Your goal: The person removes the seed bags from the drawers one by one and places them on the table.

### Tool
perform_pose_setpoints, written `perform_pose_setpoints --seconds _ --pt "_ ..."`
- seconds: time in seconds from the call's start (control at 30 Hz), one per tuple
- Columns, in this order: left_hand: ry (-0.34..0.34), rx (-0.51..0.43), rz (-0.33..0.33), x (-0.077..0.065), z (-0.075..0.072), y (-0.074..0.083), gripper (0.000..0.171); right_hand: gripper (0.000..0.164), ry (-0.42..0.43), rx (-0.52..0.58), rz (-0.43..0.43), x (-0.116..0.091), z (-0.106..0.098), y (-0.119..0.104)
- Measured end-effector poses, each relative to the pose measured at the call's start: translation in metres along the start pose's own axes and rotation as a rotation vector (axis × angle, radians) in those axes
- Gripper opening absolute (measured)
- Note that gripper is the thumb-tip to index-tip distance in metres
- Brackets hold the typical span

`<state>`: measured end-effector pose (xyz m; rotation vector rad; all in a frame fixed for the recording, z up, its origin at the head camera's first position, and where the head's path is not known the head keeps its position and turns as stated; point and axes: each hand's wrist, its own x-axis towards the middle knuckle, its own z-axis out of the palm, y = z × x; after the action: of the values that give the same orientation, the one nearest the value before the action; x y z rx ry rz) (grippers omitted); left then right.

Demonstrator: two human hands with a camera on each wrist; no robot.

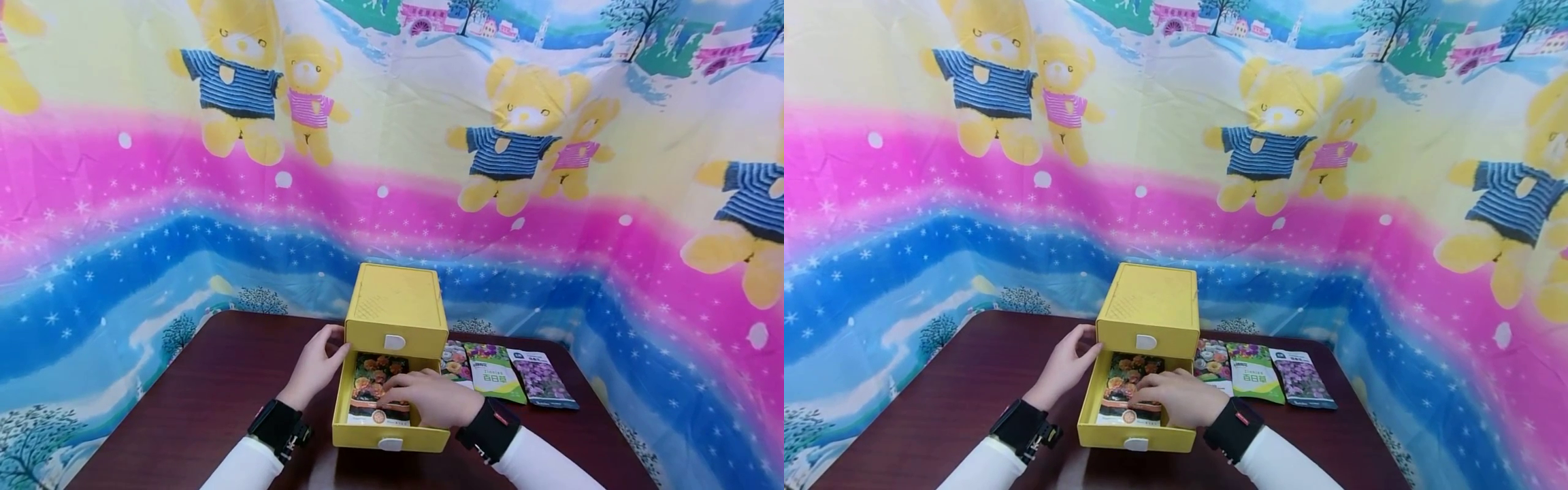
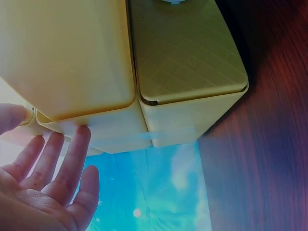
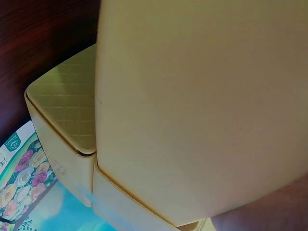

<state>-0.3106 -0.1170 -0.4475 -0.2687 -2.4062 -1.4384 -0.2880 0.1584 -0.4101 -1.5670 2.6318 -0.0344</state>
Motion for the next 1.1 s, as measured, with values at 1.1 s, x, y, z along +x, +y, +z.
perform_pose_setpoints --seconds 1.1 --pt "-0.005 -0.002 -0.008 0.0004 -0.0013 -0.0013 0.030 0.018 0.115 0.186 -0.121 0.0003 0.0068 0.0057"
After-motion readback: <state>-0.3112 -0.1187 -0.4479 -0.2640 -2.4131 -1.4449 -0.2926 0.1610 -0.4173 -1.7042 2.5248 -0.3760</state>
